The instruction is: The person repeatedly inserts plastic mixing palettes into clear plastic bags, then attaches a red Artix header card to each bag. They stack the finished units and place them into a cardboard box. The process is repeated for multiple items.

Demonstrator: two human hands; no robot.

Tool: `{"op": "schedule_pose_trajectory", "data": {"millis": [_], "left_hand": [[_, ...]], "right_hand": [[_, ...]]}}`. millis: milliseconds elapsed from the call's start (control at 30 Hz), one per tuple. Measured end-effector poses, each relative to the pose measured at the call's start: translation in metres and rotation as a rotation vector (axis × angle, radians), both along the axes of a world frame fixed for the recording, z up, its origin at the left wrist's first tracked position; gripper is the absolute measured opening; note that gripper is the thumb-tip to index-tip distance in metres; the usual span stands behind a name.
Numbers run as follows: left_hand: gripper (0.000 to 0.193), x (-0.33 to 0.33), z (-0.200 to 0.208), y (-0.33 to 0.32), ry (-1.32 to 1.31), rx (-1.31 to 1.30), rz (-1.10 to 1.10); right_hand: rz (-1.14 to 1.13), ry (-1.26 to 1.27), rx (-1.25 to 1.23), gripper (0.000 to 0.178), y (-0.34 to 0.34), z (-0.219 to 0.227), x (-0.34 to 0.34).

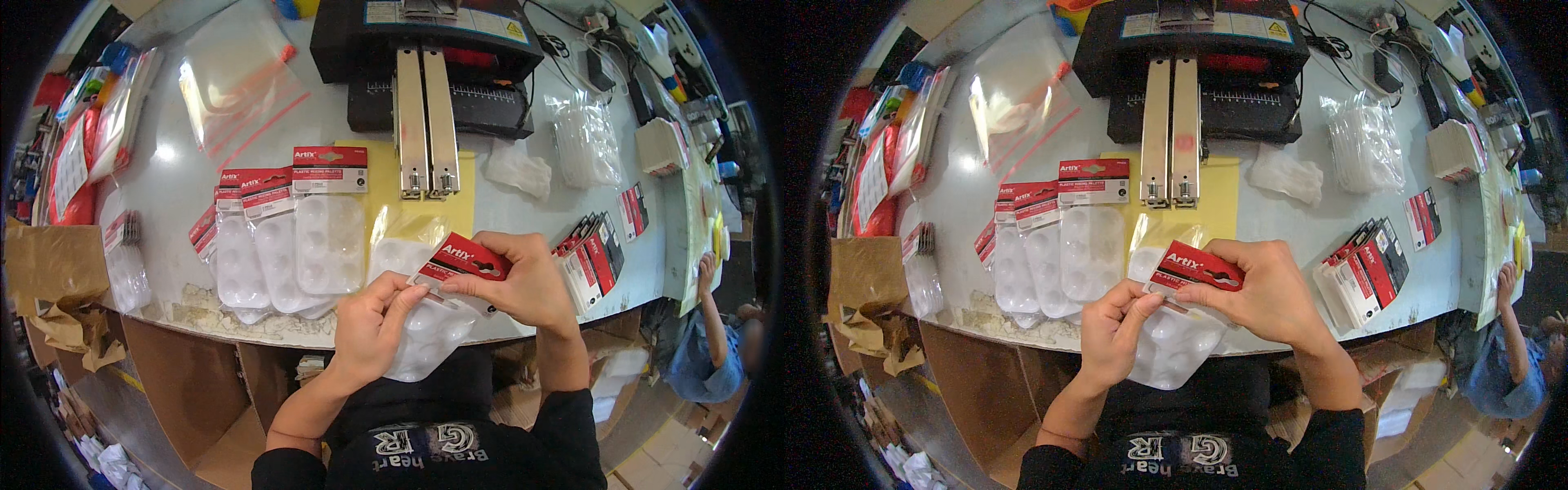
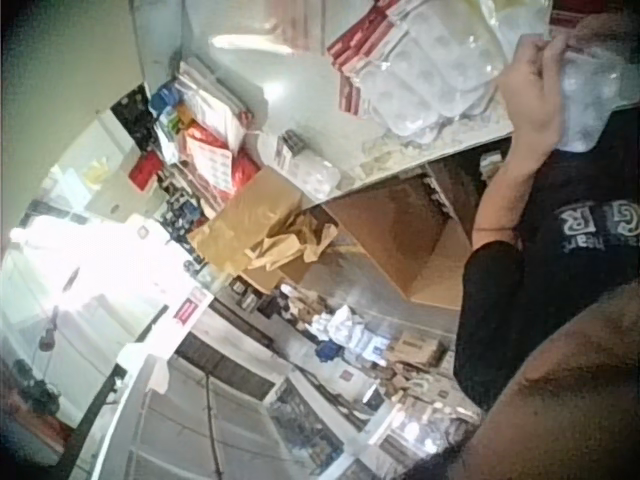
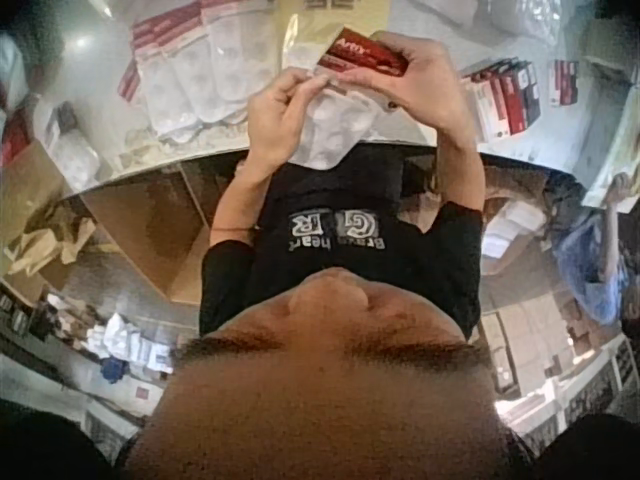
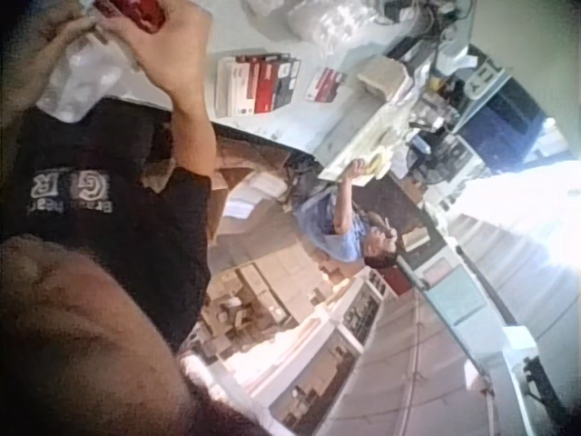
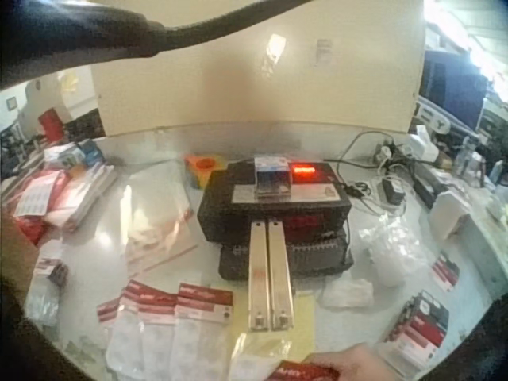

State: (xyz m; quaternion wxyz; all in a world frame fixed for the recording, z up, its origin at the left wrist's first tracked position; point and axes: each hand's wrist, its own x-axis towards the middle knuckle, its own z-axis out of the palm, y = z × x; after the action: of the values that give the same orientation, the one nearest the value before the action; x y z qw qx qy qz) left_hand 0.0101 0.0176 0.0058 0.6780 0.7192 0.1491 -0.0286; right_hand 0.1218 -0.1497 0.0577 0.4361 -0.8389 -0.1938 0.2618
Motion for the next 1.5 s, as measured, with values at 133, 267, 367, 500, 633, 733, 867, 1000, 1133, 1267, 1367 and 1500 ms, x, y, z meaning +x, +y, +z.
{"op": "schedule_pose_trajectory", "data": {"millis": [133,267,367,500,633,733,867,1000,1133,1267,1367,1500], "left_hand": [[0.016,-0.001,0.000,-0.003,-0.006,0.017,0.001],[0.017,0.001,0.000,-0.001,-0.063,0.036,0.078],[0.019,0.003,-0.005,0.005,-0.079,-0.023,0.241],[0.023,0.005,-0.014,0.007,-0.068,0.015,0.274],[0.023,0.002,-0.021,0.005,-0.064,-0.059,0.300],[0.024,-0.005,-0.021,0.007,-0.031,-0.059,0.272],[0.026,0.004,-0.024,0.010,0.084,0.054,0.237],[0.025,0.043,-0.037,0.013,-0.075,0.125,0.264],[0.026,0.064,-0.057,0.022,-0.079,0.084,0.301],[0.027,0.062,-0.078,0.021,-0.197,0.063,0.301],[0.029,0.059,-0.070,0.025,-0.122,0.069,0.249],[0.029,0.044,-0.020,0.062,0.073,0.575,0.323]], "right_hand": [[0.066,0.001,-0.064,0.037,-0.005,-0.003,0.002],[-0.065,-0.049,0.125,0.035,-0.013,-0.016,0.000],[-0.162,0.162,-0.025,0.033,-0.023,-0.025,-0.005],[-0.200,0.492,0.202,0.023,-0.029,-0.037,-0.016],[-0.264,0.536,0.337,0.021,-0.032,-0.051,-0.026],[-0.319,0.592,0.418,0.019,-0.034,-0.056,-0.035],[-0.411,0.660,0.563,0.016,-0.018,-0.065,-0.032],[-0.607,0.615,0.677,0.015,0.010,-0.084,-0.007],[-0.660,0.569,0.767,0.014,0.016,-0.103,0.009],[-0.663,0.587,0.802,0.014,0.020,-0.108,0.012],[-0.552,0.424,0.679,0.019,0.015,-0.092,0.010],[-0.708,-0.239,0.118,0.029,-0.047,-0.056,-0.008]]}}
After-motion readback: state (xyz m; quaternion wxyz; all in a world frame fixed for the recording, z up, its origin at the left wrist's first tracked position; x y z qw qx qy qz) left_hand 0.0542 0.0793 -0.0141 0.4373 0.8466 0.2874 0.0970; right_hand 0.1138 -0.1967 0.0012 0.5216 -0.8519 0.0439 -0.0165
